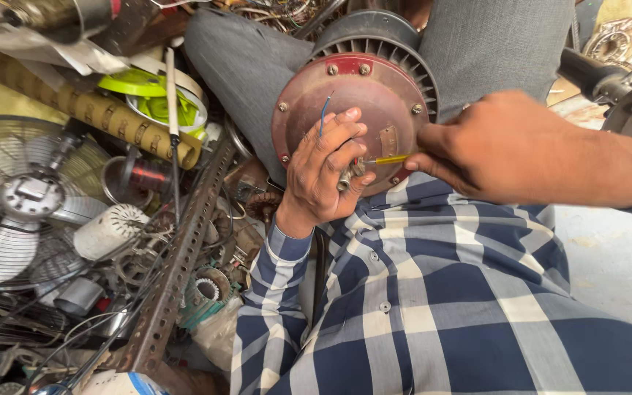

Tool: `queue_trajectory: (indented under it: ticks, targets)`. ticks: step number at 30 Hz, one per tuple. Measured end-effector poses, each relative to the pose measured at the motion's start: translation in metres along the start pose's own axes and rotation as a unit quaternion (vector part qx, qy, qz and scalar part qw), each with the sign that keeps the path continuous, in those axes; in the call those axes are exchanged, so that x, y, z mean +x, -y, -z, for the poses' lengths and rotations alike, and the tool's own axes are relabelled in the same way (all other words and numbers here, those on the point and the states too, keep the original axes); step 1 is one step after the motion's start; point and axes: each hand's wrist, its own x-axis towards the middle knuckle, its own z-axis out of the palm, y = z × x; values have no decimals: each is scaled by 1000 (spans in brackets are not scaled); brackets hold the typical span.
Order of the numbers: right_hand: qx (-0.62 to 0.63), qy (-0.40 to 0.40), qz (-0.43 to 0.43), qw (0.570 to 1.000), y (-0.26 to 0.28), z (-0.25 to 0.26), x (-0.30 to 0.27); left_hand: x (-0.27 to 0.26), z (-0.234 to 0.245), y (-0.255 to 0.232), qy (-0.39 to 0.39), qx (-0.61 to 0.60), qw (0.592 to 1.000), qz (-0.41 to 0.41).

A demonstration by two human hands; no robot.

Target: The person holds a circular electric motor on the lap and uses a screwdriver to tighten screws on the motor housing. The person also manipulates the motor's wires and a small terminal block while seated in a cluttered workshop.

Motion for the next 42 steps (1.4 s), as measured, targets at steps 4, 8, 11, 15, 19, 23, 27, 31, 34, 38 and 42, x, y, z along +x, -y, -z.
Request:
queue_trajectory:
  ticks: [4, 8, 11, 15, 19, 23, 27, 31, 34, 38, 42]
  targets:
    - [181, -27, -2, 983, -5, 6, -6, 2, -1, -3, -2, -5, 1000, -3]
    - [114, -143, 116, 976, -16, 3, -7, -1, -4, -3, -10, 3, 1000, 3]
    - [72, -201, 185, 959, -24, -2, -6, -3, -4, 0, -7, -5, 1000, 1]
    - [28, -238, 178, 954, -29, -12, -6, -3, -5, 0, -12, -4, 1000, -2]
    - [47, -307, 199, 930, -36, -20, -10, -2, -5, 1, -13, -4, 1000, -3]
    - [89, -316, 221, 918, -35, -26, -8, -1, -6, 1, -14, 0, 1000, -6]
    - [91, -319, 230, 915, -33, -25, -7, -1, -5, 1, -12, -1, 1000, -3]
    - [79, -310, 226, 920, -32, -24, -7, -1, -5, 1, -13, -6, 1000, -3]
    - [78, -317, 229, 917, -32, -28, -6, -2, -5, 1, -13, -6, 1000, 0]
    - [80, -324, 231, 914, -34, -32, -6, -4, -8, 2, -19, -4, 1000, 3]
    - [53, -329, 231, 914, -37, -35, -8, -6, -8, 2, -13, -1, 1000, 6]
